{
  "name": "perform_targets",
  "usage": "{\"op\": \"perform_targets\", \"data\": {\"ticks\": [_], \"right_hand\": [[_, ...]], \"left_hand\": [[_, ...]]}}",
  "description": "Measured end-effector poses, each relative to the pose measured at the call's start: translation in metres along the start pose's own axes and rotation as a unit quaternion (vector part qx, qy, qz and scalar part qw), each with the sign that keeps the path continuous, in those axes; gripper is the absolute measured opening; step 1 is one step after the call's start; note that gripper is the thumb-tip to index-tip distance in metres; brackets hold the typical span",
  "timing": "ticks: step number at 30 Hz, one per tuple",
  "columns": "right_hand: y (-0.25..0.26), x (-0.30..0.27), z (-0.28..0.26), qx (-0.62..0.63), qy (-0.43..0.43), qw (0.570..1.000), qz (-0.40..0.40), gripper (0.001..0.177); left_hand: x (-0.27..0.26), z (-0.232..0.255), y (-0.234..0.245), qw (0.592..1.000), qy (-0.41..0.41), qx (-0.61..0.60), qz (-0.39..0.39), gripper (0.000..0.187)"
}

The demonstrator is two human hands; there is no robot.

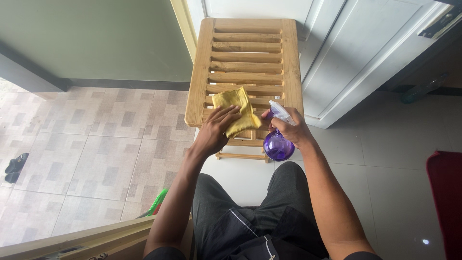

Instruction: The person wipes down a wooden stool with a cloth and a spray bottle, applying cleaning liquid and rubbing the slats and legs.

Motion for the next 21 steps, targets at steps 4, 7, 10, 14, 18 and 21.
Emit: {"op": "perform_targets", "data": {"ticks": [4,7,10,14,18,21], "right_hand": [[-0.002,-0.003,-0.006,-0.018,-0.005,1.000,0.007,0.031],[-0.002,-0.002,-0.010,-0.024,-0.004,1.000,0.010,0.031],[-0.004,-0.004,-0.010,-0.023,-0.008,1.000,0.012,0.031],[-0.004,-0.004,-0.008,-0.029,-0.021,0.999,0.019,0.031],[-0.004,-0.002,-0.009,-0.024,-0.006,1.000,0.007,0.031],[-0.005,-0.003,-0.009,-0.023,-0.009,1.000,0.008,0.031]], "left_hand": [[-0.018,0.007,0.008,0.999,-0.001,0.052,-0.007,0.040],[-0.020,0.005,0.013,0.998,-0.007,0.058,-0.016,0.042],[-0.017,0.000,0.011,0.994,-0.004,0.108,-0.017,0.049],[-0.014,-0.020,0.008,0.991,0.031,0.124,0.049,0.055],[0.000,-0.049,0.010,0.982,0.047,0.118,0.140,0.053],[0.022,-0.076,0.022,0.973,0.087,0.128,0.173,0.049]]}}
Point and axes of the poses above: each hand's wrist, its own x-axis towards the middle knuckle, its own y-axis out of the back of the hand, z = x × y, the point moved 4 cm from there along x, towards the middle knuckle, and after that the axes turned 6 degrees about -z, right-handed, at the moved point
